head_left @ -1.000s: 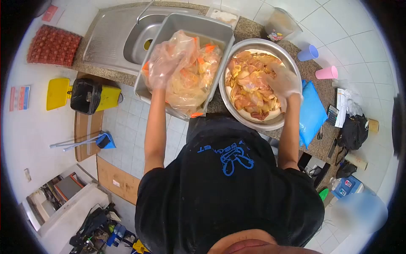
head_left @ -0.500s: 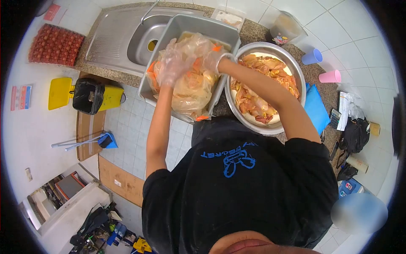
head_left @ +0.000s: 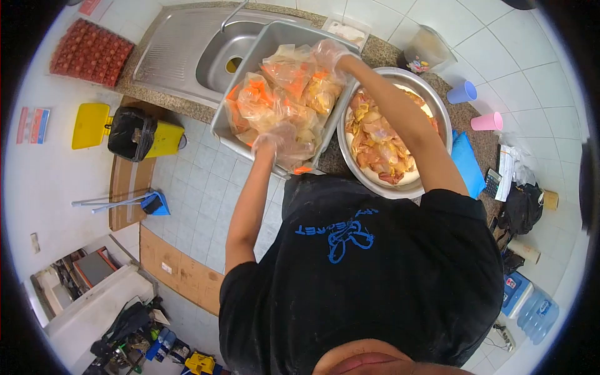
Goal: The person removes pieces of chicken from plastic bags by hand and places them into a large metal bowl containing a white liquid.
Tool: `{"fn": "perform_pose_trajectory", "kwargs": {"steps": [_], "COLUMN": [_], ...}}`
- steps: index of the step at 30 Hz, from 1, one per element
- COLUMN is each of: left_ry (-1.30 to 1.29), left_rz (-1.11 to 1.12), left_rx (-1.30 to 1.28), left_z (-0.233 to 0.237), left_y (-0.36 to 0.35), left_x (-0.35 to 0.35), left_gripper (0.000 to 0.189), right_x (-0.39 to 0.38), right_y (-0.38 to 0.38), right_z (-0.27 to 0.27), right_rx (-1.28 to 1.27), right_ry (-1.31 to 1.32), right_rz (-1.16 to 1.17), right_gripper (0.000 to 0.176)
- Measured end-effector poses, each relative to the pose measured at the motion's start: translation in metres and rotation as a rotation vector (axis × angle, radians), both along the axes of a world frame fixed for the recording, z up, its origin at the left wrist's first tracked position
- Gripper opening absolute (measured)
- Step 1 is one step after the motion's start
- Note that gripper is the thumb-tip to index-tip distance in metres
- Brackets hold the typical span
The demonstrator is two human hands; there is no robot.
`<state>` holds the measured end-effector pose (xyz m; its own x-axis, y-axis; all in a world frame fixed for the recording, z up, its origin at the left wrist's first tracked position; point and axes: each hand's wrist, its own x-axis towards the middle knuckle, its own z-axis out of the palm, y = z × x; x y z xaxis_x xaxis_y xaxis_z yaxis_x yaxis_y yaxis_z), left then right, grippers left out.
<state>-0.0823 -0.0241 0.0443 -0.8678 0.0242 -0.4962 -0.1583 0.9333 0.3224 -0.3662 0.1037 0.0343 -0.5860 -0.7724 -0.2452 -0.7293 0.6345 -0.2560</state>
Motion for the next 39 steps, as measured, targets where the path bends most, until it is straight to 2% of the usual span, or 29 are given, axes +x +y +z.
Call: {"fn": "perform_pose_trajectory", "kwargs": {"steps": [1,2,4,5,6,7,11,14,15,17,18,20,23,28,32,33,35,38,39], "left_ry": [0.002,0.009,0.022,0.029,0.035,0.041,0.052,0.051,0.051,0.054,0.054,0.062,0.073,0.087,0.095,0.101,0.102,0.153,0.162], "left_rz": [-0.001,-0.005,-0.019,-0.029,-0.041,-0.054,-0.09,-0.098,-0.1,-0.097,-0.094,-0.088,-0.088,-0.111,-0.109,-0.1,-0.048,-0.084,-0.073], "left_rx": [0.005,0.008,0.011,0.011,0.012,0.014,0.019,0.023,0.025,0.036,0.044,0.057,0.086,0.127,0.152,0.155,0.247,0.184,0.184], "left_z": [-0.006,-0.008,-0.01,-0.01,-0.01,-0.012,-0.015,-0.018,-0.019,-0.022,-0.024,-0.027,-0.031,-0.038,-0.043,-0.039,-0.029,-0.053,-0.051], "left_y": [-0.003,-0.002,0.0,-0.002,-0.005,-0.002,-0.003,-0.005,-0.006,-0.007,-0.008,-0.009,-0.006,-0.011,-0.017,-0.019,-0.02,-0.023,-0.022], "left_x": [-0.037,-0.035,-0.039,-0.036,-0.037,-0.036,-0.012,-0.026,-0.024,-0.02,-0.03,-0.015,-0.02,-0.005,-0.003,0.0,0.009,0.009,0.01], "left_gripper": [0.081,0.081,0.081,0.081,0.081,0.081,0.081,0.081,0.081,0.081,0.081,0.081,0.08,0.08,0.08,0.08,0.079,0.08,0.08], "right_x": [0.005,0.023,0.065,0.036,0.02,0.029,0.116,0.099,0.089,0.07,0.073,0.085,0.116,0.131,0.091,0.09,0.09,0.026,0.023], "right_y": [0.005,0.01,0.02,0.005,0.013,0.015,0.01,0.003,0.005,0.014,0.016,0.019,0.02,0.004,-0.001,-0.001,0.002,0.007,0.006], "right_z": [0.029,0.057,0.102,0.024,-0.053,-0.057,-0.063,-0.081,-0.073,-0.033,-0.011,0.029,0.034,-0.049,-0.112,-0.092,-0.035,-0.081,-0.069], "right_rx": [-0.105,-0.109,0.033,0.027,0.362,0.361,0.315,0.176,0.171,0.169,0.171,0.403,0.512,0.463,0.392,0.395,0.188,0.166,0.166], "right_ry": [-0.195,-0.188,-0.076,-0.067,0.283,0.289,0.397,0.344,0.346,0.134,0.135,0.004,0.083,0.33,0.573,0.58,0.262,0.406,0.414], "right_rz": [-0.089,-0.091,0.192,0.184,0.678,0.666,0.369,0.247,0.247,0.263,0.268,0.389,0.517,0.353,0.211,0.219,-0.015,0.099,0.111], "right_gripper": [0.029,0.029,0.029,0.029,0.027,0.027,0.027,0.03,0.03,0.03,0.03,0.037,0.039,0.039,0.039,0.039,0.034,0.029,0.029]}}
